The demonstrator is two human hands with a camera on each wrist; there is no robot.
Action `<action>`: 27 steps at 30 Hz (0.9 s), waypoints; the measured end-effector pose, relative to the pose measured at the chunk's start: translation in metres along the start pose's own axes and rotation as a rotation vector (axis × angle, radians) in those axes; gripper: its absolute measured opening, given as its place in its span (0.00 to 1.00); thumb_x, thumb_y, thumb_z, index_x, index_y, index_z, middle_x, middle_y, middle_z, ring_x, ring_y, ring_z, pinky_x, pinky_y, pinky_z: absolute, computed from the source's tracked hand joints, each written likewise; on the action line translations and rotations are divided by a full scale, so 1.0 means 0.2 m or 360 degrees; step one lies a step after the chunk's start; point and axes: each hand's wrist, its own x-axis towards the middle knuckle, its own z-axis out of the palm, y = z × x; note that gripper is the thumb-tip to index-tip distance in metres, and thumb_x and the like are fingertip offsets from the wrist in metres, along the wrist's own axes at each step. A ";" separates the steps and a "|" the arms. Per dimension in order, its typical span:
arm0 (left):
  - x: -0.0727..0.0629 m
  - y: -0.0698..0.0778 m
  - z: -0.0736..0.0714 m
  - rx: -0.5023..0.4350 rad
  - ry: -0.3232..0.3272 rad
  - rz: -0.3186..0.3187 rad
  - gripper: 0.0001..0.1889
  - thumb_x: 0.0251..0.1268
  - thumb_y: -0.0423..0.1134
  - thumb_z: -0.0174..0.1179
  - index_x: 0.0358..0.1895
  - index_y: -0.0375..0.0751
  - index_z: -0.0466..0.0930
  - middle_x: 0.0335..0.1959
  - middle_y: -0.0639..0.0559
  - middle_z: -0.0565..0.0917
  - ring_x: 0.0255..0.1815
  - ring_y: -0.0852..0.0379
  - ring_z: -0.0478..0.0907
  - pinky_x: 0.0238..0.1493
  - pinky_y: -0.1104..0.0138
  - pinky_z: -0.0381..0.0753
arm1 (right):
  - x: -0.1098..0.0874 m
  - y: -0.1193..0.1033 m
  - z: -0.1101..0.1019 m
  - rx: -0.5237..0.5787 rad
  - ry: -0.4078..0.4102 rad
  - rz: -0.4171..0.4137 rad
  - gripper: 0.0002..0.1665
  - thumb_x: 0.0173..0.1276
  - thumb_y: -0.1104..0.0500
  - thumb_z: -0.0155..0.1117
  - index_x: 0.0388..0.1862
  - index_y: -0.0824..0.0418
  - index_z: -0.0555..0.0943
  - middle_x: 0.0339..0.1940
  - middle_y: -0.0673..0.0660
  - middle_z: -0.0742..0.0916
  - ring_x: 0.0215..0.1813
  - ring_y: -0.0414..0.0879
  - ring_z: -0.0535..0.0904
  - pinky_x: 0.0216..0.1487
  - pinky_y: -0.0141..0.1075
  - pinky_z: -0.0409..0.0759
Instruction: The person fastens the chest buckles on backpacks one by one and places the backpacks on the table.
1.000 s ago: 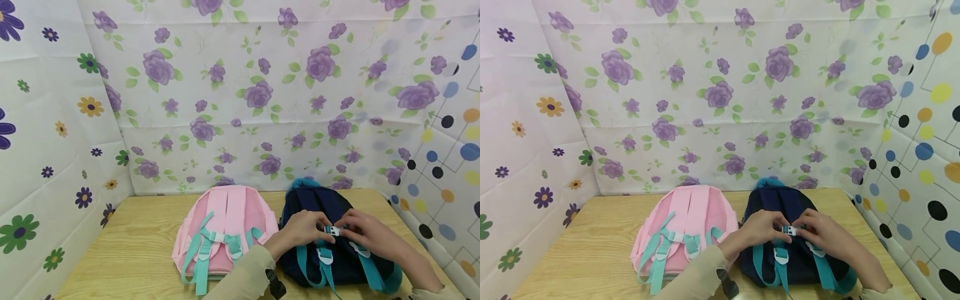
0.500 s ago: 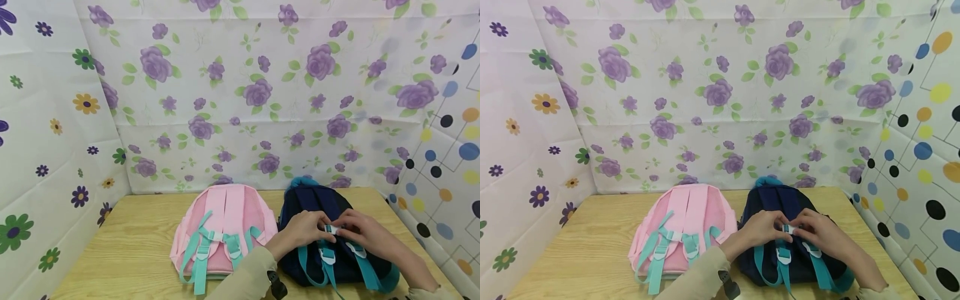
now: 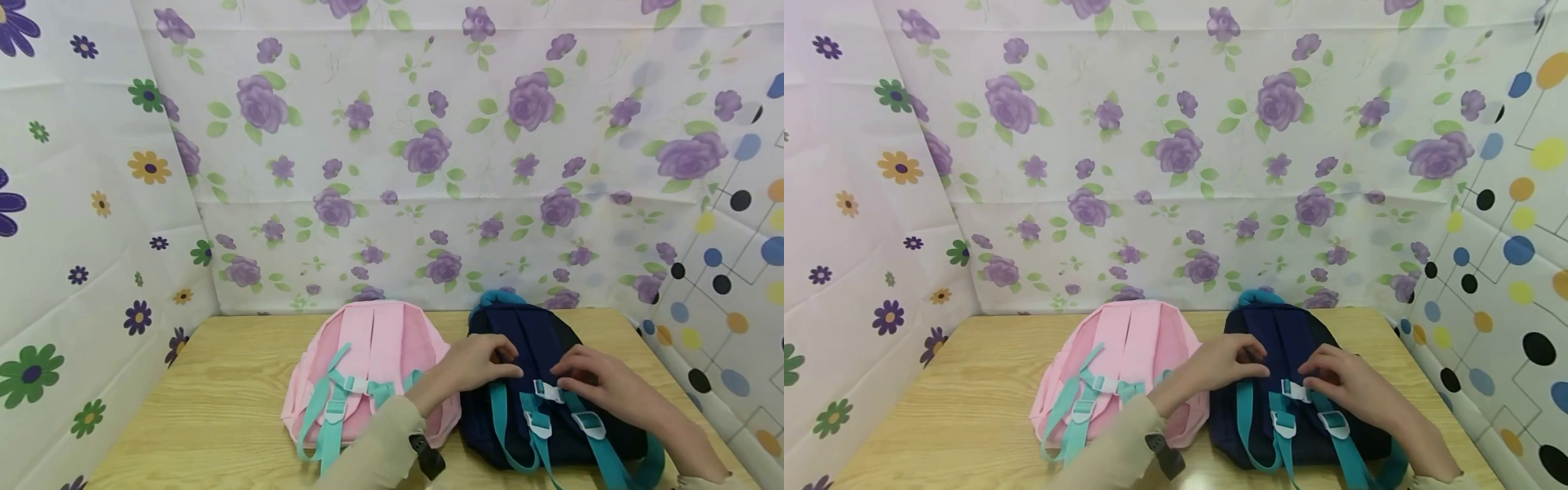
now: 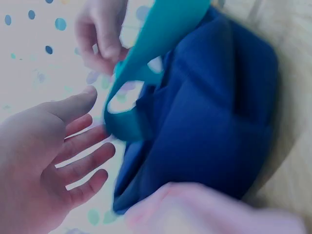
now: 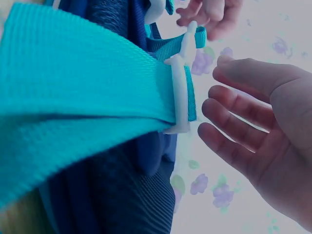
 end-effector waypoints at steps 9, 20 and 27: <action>-0.10 -0.12 -0.21 -0.0054 0.0103 -0.0106 0.19 0.69 0.57 0.59 0.54 0.52 0.82 0.49 0.61 0.84 0.51 0.59 0.81 0.47 0.70 0.79 | 0.01 0.00 -0.03 -0.0102 0.0101 -0.0044 0.09 0.67 0.62 0.68 0.44 0.48 0.84 0.38 0.38 0.82 0.32 0.30 0.76 0.31 0.28 0.77; -0.22 -0.29 -0.35 0.0259 0.0229 -0.0182 0.24 0.69 0.57 0.60 0.62 0.49 0.79 0.60 0.54 0.81 0.63 0.51 0.77 0.65 0.54 0.73 | 0.01 0.01 -0.05 -0.0371 0.0231 0.0009 0.14 0.67 0.55 0.70 0.49 0.42 0.83 0.45 0.42 0.84 0.45 0.35 0.80 0.41 0.35 0.81; -0.30 -0.42 -0.45 0.0591 0.0189 -0.0257 0.34 0.67 0.63 0.58 0.71 0.49 0.69 0.74 0.47 0.67 0.76 0.43 0.62 0.75 0.47 0.58 | 0.03 0.03 -0.09 -0.0561 0.0326 0.0054 0.25 0.65 0.48 0.71 0.59 0.52 0.81 0.59 0.56 0.82 0.59 0.57 0.76 0.52 0.56 0.75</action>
